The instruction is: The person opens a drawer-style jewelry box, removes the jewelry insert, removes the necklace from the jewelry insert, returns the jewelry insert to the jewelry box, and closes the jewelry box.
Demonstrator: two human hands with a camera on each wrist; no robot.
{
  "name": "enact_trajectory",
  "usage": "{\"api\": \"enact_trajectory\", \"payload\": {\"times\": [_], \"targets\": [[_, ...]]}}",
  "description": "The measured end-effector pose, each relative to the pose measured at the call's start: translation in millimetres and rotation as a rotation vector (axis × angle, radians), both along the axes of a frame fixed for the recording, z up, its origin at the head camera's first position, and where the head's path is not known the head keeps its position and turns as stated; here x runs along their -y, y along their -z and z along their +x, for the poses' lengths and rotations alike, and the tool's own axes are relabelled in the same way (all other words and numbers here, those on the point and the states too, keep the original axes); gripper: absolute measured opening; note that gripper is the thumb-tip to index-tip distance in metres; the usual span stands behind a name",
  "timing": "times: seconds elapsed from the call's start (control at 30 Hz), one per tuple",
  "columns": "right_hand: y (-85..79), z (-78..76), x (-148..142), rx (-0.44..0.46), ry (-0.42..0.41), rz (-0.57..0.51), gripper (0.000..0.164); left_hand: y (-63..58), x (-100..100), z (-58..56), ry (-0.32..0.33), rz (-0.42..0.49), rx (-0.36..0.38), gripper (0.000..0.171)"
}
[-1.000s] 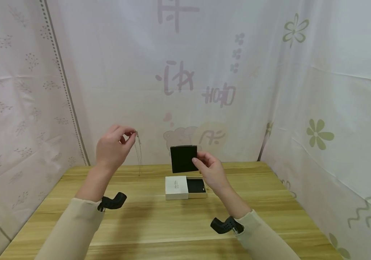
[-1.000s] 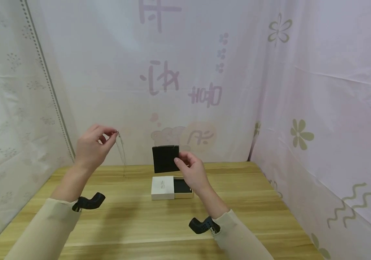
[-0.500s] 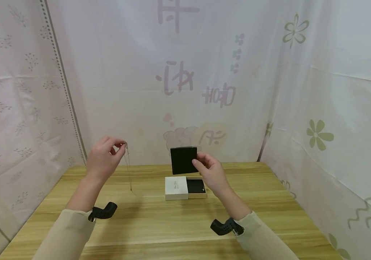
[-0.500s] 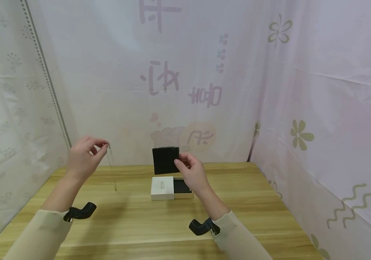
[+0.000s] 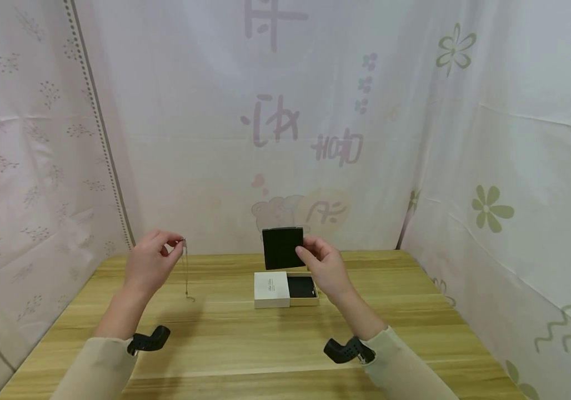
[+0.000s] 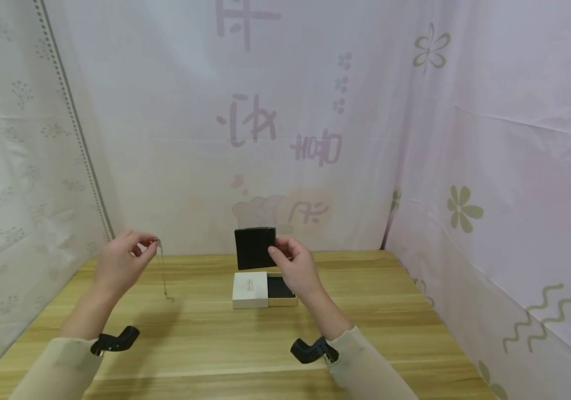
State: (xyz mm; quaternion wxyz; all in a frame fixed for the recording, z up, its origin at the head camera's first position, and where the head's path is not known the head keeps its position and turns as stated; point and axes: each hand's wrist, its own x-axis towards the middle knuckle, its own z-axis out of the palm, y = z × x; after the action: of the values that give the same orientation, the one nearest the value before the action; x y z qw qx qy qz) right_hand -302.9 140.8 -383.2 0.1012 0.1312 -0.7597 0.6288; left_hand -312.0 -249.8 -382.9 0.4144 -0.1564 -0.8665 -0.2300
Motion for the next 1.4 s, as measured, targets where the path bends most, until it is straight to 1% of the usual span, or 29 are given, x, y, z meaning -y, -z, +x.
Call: {"api": "enact_trajectory", "payload": {"times": [0.17, 0.37, 0.53, 0.73, 0.97, 1.07, 1.2, 1.4], "targets": [[-0.8, 2.0, 1.0, 0.002, -0.001, -0.002, 0.027, 14.7, 6.2, -0.7, -0.013, -0.002, 0.074, 0.005], [0.9, 0.4, 0.7, 0.000, -0.005, -0.001, 0.026, 30.5, 16.1, -3.8, -0.032, 0.001, 0.173, 0.006], [1.8, -0.3, 0.4, -0.003, -0.008, -0.002, 0.025, 42.5, 23.7, -7.6, -0.049, -0.010, 0.279, 0.010], [1.9, 0.3, 0.2, -0.004, -0.002, 0.011, 0.026, 57.3, 28.4, -11.6, -0.049, -0.040, 0.417, 0.014], [2.4, 0.3, 0.2, -0.004, -0.003, 0.015, 0.025, 74.8, 32.1, -16.0, -0.047, -0.071, 0.537, 0.012], [2.5, 0.5, -0.1, -0.006, -0.008, 0.014, 0.025, 80.2, 33.5, -17.2, -0.046, -0.069, 0.592, 0.010], [2.8, -0.4, -0.3, -0.012, -0.008, 0.013, 0.026, 83.8, 35.2, -19.3, -0.045, -0.067, 0.659, 0.010], [2.7, 0.4, -1.2, -0.019, -0.017, 0.008, 0.028, 88.4, 35.6, -21.4, -0.068, -0.076, 0.744, 0.007]]}}
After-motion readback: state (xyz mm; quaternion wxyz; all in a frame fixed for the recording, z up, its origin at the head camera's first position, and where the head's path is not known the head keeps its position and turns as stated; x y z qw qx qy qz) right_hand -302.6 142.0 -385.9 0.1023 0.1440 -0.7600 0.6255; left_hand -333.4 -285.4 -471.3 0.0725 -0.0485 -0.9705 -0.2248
